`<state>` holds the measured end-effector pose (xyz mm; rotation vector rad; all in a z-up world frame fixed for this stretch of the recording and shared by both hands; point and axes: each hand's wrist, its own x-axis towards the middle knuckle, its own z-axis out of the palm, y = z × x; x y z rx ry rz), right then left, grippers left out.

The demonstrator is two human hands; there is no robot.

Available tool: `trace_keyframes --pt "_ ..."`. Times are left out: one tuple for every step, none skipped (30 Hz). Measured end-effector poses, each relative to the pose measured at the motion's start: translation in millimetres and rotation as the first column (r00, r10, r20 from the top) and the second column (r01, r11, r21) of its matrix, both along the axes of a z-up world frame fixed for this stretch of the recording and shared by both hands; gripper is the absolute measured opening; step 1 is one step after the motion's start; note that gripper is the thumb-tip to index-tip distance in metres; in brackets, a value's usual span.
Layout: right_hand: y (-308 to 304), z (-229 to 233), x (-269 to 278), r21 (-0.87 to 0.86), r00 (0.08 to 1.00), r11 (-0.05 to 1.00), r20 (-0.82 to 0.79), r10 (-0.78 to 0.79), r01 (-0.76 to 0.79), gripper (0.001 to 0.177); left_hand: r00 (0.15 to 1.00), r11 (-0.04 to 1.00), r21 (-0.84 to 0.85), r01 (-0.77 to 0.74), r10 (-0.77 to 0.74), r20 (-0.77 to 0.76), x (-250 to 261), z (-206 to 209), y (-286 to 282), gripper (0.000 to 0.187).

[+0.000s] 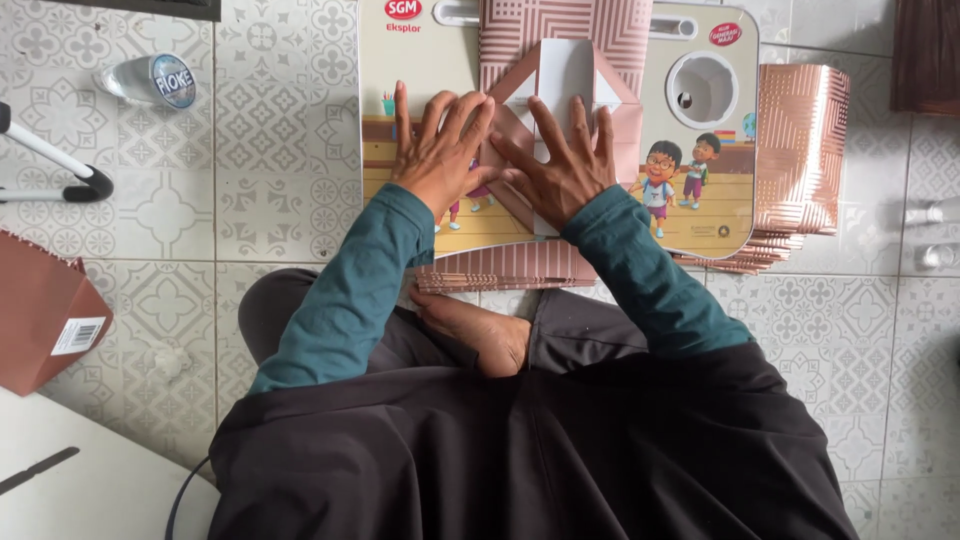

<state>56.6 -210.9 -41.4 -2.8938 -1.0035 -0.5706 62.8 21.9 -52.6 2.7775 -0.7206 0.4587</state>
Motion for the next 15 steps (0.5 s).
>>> trace_keyframes --pt "-2 4 2 0.002 1.0 1.0 0.013 0.003 -0.003 0.05 1.0 1.0 0.002 -0.003 0.003 0.013 3 -7 0 0.089" --pt "-4 9 4 0.005 0.999 0.999 0.031 0.041 -0.041 0.046 1.0 0.998 0.061 -0.02 0.019 0.014 5 -14 -1 0.092" --pt "-7 12 -1 0.006 0.996 0.997 0.038 0.076 -0.076 0.044 0.999 0.992 0.119 -0.033 0.033 0.003 2 -23 -3 0.097" --pt "-13 14 4 0.007 0.996 0.997 0.039 0.076 -0.077 0.044 0.999 0.992 0.12 -0.034 0.034 0.004 6 -19 0 0.097" --pt "-21 15 5 -0.012 0.989 0.999 0.14 0.052 -0.051 0.036 1.0 0.994 0.104 -0.014 0.013 0.014 6 -18 0 0.094" --pt "-29 16 5 -0.028 0.97 0.999 0.241 0.03 -0.024 0.03 1.0 0.996 0.088 0.006 -0.008 0.023 5 -16 0 0.092" --pt "-33 18 3 -0.032 0.969 0.999 0.246 0.027 -0.02 0.03 1.0 0.996 0.085 0.009 -0.011 0.029 6 -17 -1 0.092" --pt "-37 20 0 -0.011 0.971 0.999 0.236 0.032 -0.031 0.023 1.0 0.996 0.085 0.013 -0.014 0.007 7 -18 -2 0.091" --pt "-41 23 -6 0.011 0.974 0.999 0.225 0.035 -0.038 0.029 1.0 0.996 0.085 0.021 -0.02 -0.015 6 -18 -3 0.091" --pt "-39 18 -5 0.009 0.973 0.999 0.229 0.029 -0.032 0.029 1.0 0.996 0.083 0.027 -0.027 -0.011 3 -11 -5 0.091" --pt "-38 14 -3 0.04 0.984 0.999 0.177 -0.017 0.01 0.028 1.0 0.999 0.039 0.01 -0.01 -0.015 2 -4 -7 0.083" --pt "-36 9 0 0.07 0.99 0.996 0.124 -0.061 0.053 0.027 1.0 1.0 -0.006 -0.007 0.006 -0.019 2 4 -8 0.075" --pt "-41 -4 8 0.071 0.989 0.996 0.136 -0.06 0.051 0.027 1.0 1.0 -0.006 -0.008 0.008 -0.008 3 3 -16 0.075" --pt "-46 -18 15 0.201 0.999 0.979 0.022 -0.036 0.031 0.036 0.997 0.998 -0.05 -0.042 0.045 0.063 5 0 -23 0.065" --pt "-55 -34 14 0.324 0.995 0.945 -0.104 -0.002 0.035 0.046 0.99 0.993 -0.101 -0.068 0.079 0.115 -1 -5 -34 0.056"
